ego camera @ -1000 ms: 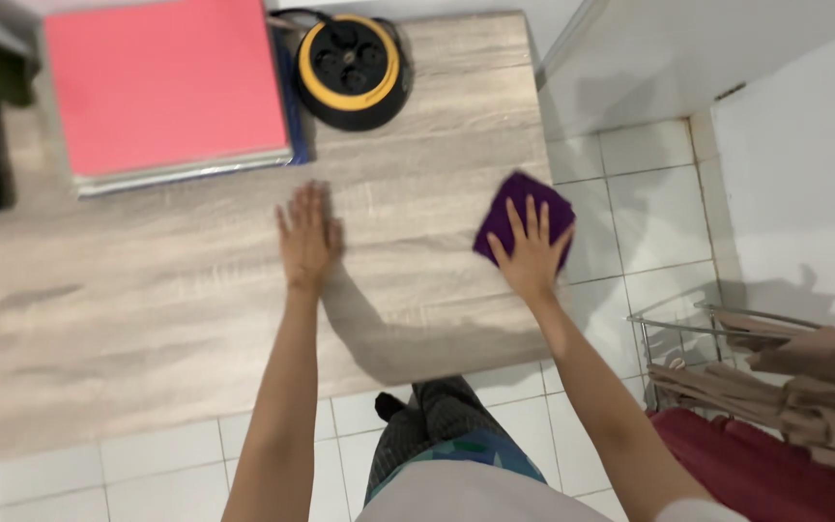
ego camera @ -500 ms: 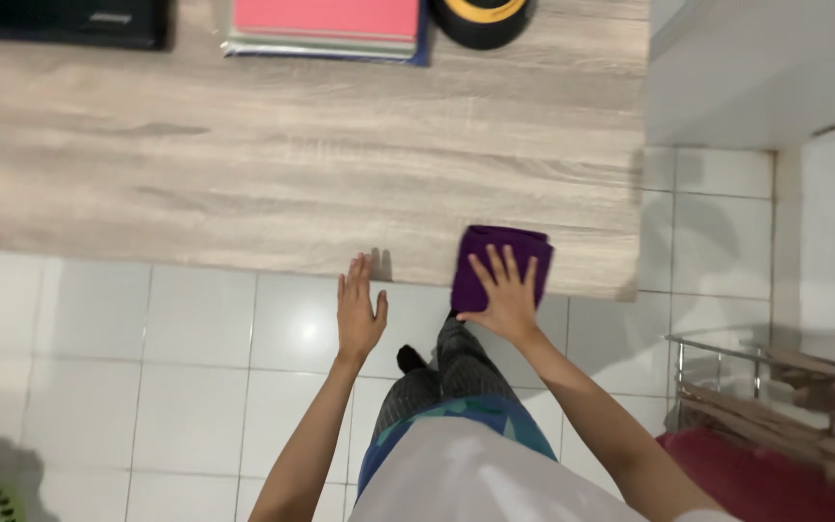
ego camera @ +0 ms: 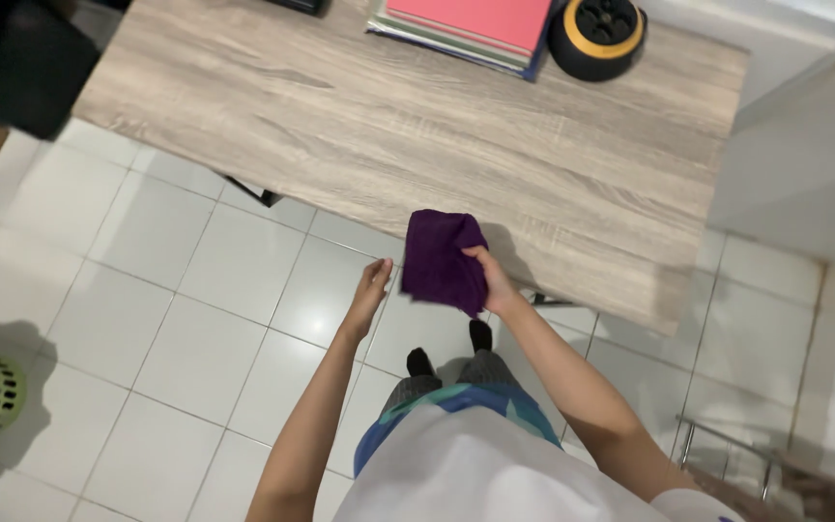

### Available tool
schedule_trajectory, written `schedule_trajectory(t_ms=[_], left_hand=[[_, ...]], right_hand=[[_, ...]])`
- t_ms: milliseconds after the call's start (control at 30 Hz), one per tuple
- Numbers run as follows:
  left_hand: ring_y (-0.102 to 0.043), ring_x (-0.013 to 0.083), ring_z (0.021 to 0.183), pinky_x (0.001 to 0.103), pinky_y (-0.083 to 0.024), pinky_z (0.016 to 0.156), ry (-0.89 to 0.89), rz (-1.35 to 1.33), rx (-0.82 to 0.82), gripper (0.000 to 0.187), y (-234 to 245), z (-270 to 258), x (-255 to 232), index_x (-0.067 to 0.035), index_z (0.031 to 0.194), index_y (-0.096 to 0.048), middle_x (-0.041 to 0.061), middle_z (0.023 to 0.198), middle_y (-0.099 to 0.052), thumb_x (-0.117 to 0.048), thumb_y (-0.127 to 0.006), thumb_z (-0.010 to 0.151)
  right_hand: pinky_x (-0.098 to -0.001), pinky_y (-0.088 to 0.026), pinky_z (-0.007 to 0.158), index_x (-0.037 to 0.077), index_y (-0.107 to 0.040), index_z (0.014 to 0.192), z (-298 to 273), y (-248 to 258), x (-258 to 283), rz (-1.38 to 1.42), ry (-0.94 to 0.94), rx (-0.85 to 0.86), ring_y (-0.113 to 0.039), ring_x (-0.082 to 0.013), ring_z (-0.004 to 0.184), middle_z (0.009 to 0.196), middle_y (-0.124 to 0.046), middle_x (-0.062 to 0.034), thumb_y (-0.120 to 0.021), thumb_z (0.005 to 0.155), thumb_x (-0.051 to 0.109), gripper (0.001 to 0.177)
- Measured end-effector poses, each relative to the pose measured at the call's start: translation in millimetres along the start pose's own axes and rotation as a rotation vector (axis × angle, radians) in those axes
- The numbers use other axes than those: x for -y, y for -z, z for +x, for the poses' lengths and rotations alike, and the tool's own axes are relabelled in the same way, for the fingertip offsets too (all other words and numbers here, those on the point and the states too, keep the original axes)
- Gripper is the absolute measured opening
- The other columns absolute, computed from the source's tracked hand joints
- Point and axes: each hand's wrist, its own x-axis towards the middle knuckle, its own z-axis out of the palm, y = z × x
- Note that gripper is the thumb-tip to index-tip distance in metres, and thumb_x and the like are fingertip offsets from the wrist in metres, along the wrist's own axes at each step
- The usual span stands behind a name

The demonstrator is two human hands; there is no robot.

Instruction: Cleaning and organizing a desk by wiping it with a cloth and arranging folders.

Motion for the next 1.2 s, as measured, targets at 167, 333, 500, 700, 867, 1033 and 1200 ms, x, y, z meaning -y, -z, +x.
schedule_trajectory(t_ms=[167, 333, 500, 700, 867, 1033, 1200], left_hand=[[-0.05, 0.0308, 0.137, 0.046, -0.044, 0.108, 0.071, -0.332, 0.23, 0.084, -16.7, -19.2, -51.4, -0.005, 0.152, -0.04, 0.017, 0.152, -0.048, -0.064, -0.054, 0.094], [-0.056, 0.0267, 0.131, 0.045, -0.047, 0.107, 0.028, -0.372, 0.289, 0.082, -34.4, -16.6, -61.2, -0.006, 0.149, -0.042, 0.013, 0.149, -0.053, -0.061, -0.058, 0.092], [-0.066, 0.0245, 0.119, 0.041, -0.049, 0.103, 0.156, -0.288, 0.163, 0.063, -48.7, 17.7, 8.3, -0.009, 0.14, -0.052, 0.01, 0.133, -0.066, -0.052, -0.057, 0.094], [-0.07, 0.0245, 0.112, 0.04, -0.049, 0.099, 0.226, -0.167, 0.17, 0.053, -67.3, 28.9, 53.2, -0.009, 0.131, -0.056, 0.011, 0.129, -0.068, -0.049, -0.057, 0.097], [-0.071, 0.0218, 0.108, 0.037, -0.049, 0.096, 0.209, -0.158, 0.159, 0.05, -59.6, 11.8, 63.6, -0.012, 0.129, -0.059, 0.009, 0.127, -0.069, -0.05, -0.057, 0.097], [-0.072, 0.0198, 0.101, 0.035, -0.05, 0.088, 0.249, -0.137, 0.083, 0.048, -32.6, -3.7, 75.9, -0.011, 0.129, -0.061, 0.006, 0.122, -0.072, -0.048, -0.057, 0.097], [-0.072, 0.0217, 0.1, 0.035, -0.049, 0.089, 0.223, -0.13, 0.078, 0.043, 17.1, -20.3, 123.4, -0.011, 0.129, -0.061, 0.007, 0.119, -0.07, -0.04, -0.052, 0.099]], right_hand=[[-0.043, -0.054, 0.105, 0.002, -0.064, 0.131, -27.2, -19.8, 40.4, 0.196, -0.149, 0.183, -0.069, -0.0299, 0.111, 0.125, -0.071, -0.0163, -0.066, 0.089, 0.032, 0.052], [-0.0439, -0.055, 0.101, 0.002, -0.066, 0.126, -51.9, 9.0, 107.0, 0.056, -0.075, -0.031, -0.07, -0.0313, 0.104, 0.117, -0.072, -0.0164, -0.066, 0.087, 0.032, 0.049], [-0.0412, -0.054, 0.104, 0.006, -0.058, 0.143, -64.9, 74.5, 164.3, -1.031, 0.714, -0.36, -0.07, -0.0325, 0.117, 0.131, -0.067, -0.0203, -0.066, 0.091, 0.034, 0.06], [-0.081, -0.013, 0.105, 0.009, -0.04, 0.158, -68.0, 75.2, 99.9, -2.108, 0.601, -0.501, -0.027, -0.0442, 0.148, 0.162, -0.026, -0.0265, -0.076, 0.087, 0.045, 0.088], [-0.0456, -0.047, 0.098, 0.008, -0.068, 0.111, -46.1, 113.0, -50.2, -1.342, 0.847, -0.179, -0.064, -0.0268, 0.103, 0.111, -0.069, -0.0105, -0.068, 0.094, 0.014, 0.018], [-0.0352, -0.05, 0.095, 0.004, -0.065, 0.109, 112.3, 223.9, -94.3, -0.362, 0.233, -0.27, -0.061, -0.0205, 0.099, 0.104, -0.066, -0.0062, -0.061, 0.098, 0.005, 0.012], [-0.0441, -0.051, 0.105, 0.008, -0.066, 0.116, 136.5, 208.5, -86.7, 0.522, 0.29, -0.332, -0.069, -0.0227, 0.104, 0.112, -0.074, -0.0076, -0.061, 0.099, 0.031, 0.029]])
